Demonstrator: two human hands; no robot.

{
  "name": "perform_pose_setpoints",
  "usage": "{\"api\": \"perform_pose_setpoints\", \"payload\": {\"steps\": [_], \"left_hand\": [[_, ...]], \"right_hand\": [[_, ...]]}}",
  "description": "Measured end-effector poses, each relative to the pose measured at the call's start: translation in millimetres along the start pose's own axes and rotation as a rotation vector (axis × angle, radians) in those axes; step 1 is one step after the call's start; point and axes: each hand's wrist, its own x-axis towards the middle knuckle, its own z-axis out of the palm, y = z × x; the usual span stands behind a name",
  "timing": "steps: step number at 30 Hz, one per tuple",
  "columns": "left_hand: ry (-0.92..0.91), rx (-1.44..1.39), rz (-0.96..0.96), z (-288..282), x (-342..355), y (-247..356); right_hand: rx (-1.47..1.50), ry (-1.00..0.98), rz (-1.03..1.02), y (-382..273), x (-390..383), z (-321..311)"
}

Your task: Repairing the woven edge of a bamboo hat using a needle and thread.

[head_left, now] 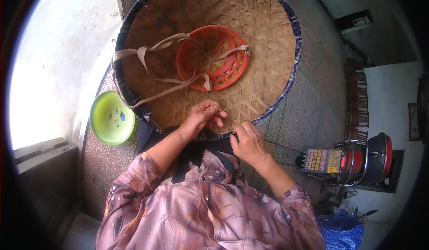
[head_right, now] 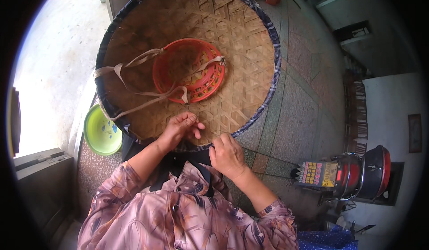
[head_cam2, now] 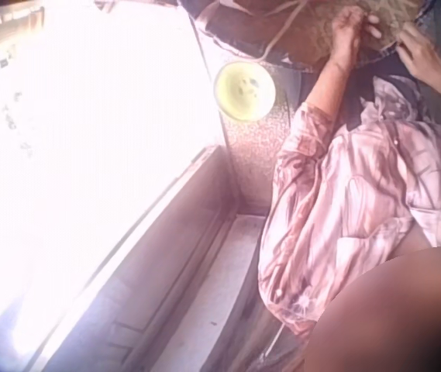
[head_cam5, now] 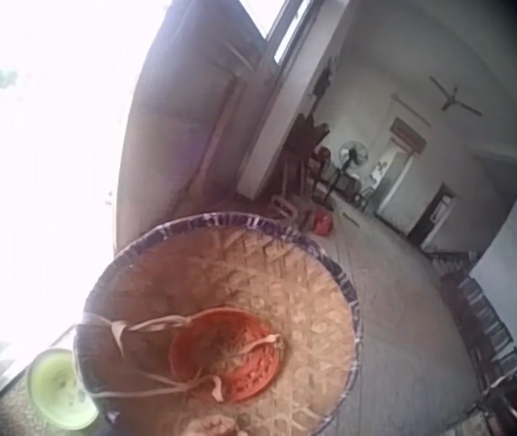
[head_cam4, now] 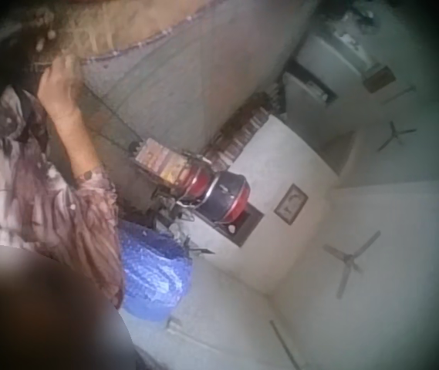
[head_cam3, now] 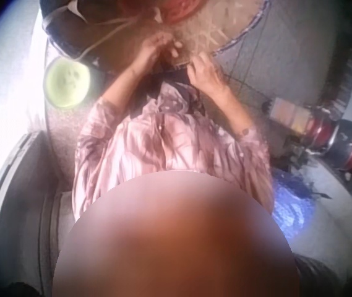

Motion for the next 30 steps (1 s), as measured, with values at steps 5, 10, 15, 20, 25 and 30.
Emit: {"api": "perform_pose_setpoints", "payload": {"steps": [5, 10, 15, 20, 25, 30], "left_hand": [[0.005, -0.05, 0.003, -3, 4, -3], [-0.02, 0.054, -0.03, -1, 3, -4], [-0.089, 0.061, -0.062, -3, 3, -6], [-0.106, 0.034, -0.06, -7, 6, -10], [-0.01, -0.164, -0.03, -7, 3, -1], [-0.002, -0.322, 0.026, -15, 6, 2]], "right_hand": [[-0.143, 0.008, -0.051, 2, 1, 12], [-0.123, 0.063, -0.092, 9, -1, 14], [0.343, -0.002, 0.193, 14, -20, 3], [0.475, 0.029, 0.159, 18, -34, 5], [0.482, 0.057, 0.161, 19, -38, 6], [0.527, 0.019, 0.162, 20, -41, 5]]}}
